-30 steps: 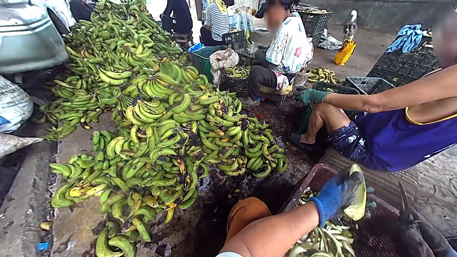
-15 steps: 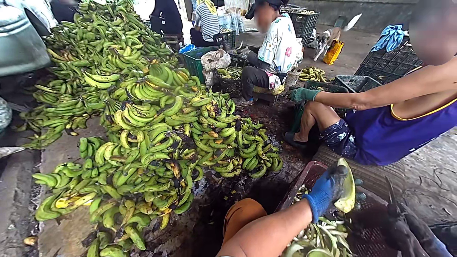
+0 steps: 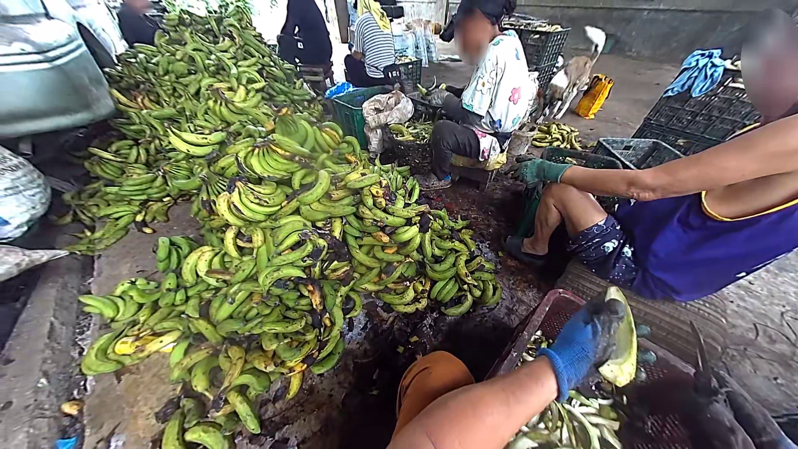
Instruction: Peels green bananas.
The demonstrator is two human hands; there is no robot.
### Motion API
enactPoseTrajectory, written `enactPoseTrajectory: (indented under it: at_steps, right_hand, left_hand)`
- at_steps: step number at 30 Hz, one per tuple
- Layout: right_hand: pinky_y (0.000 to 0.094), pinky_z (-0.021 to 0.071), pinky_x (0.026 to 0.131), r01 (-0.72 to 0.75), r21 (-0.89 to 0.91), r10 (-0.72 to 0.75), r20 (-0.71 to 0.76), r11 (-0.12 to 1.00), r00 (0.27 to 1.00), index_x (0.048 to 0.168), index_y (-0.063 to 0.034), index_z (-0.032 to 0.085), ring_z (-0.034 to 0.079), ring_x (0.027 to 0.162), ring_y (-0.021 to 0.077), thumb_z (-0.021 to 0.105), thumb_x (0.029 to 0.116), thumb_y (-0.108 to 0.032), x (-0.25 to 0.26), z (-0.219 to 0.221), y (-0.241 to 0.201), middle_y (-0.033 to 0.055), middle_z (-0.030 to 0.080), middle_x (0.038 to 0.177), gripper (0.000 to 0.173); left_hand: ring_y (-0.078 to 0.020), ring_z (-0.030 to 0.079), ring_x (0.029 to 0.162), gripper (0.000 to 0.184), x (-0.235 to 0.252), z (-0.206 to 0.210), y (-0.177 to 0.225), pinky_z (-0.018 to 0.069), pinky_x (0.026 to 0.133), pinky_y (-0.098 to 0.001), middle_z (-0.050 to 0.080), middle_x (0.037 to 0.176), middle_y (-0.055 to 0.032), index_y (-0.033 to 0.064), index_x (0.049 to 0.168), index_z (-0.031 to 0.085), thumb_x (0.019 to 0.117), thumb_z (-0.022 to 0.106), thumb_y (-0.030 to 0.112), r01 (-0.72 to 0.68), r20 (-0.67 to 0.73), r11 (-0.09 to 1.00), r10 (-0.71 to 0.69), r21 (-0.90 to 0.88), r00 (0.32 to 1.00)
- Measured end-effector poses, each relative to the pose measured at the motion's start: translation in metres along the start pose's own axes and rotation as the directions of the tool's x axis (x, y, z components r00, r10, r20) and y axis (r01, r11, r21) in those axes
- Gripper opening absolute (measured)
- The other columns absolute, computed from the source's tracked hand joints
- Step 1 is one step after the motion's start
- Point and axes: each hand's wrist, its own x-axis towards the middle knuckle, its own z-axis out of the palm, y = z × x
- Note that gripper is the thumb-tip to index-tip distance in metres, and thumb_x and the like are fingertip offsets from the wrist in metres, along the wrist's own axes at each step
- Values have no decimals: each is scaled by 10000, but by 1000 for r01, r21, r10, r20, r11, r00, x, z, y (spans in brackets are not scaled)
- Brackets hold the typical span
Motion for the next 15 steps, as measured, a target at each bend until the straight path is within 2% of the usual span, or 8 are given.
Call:
enactPoseTrajectory:
  at_steps: [2,6,9,12,15]
  right_hand:
    - [364,500,1080,-42,2,42,-1,999,999,1408,46,522,610,1247,185,540,1058,-267,0,2,-10,155,608,1381,470]
    - [389,455,1134,-9,-56,10,26,998,1000,1436,58,499,566,1315,212,535,1059,-269,-5,-6,3,182,565,1437,500]
    - [389,461,1125,-42,-23,42,10,999,999,1423,83,493,568,1307,225,551,1053,-253,-3,-1,-7,205,559,1431,504]
    - [376,472,1111,-58,19,58,11,998,998,1425,89,485,575,1292,206,558,1049,-226,-3,0,-7,195,561,1428,496]
    - [367,493,1090,-56,20,56,-3,998,998,1403,64,519,597,1263,191,577,1042,-224,-5,-2,-2,161,597,1390,465]
  left_hand:
    - [-196,625,1086,485,0,1,0,524,946,-373,588,1322,-213,16,1524,366,1116,373,276,12,-4,1000,-12,-14,1000]
    - [-241,563,1251,471,-3,2,2,450,1073,-401,529,1426,-242,-19,1533,354,1116,357,199,-12,-19,999,12,46,1000]
    - [-240,572,1246,478,1,1,-4,456,1073,-409,539,1420,-233,-5,1534,360,1116,371,225,-2,-23,999,3,53,1000]
    - [-222,605,1167,466,2,2,-5,501,1006,-397,567,1370,-222,7,1523,375,1115,378,231,11,-28,1000,-10,27,1000]
    - [-247,562,1263,469,1,1,-3,447,1084,-405,527,1433,-243,-18,1533,359,1116,360,198,-11,-20,998,13,62,1000]
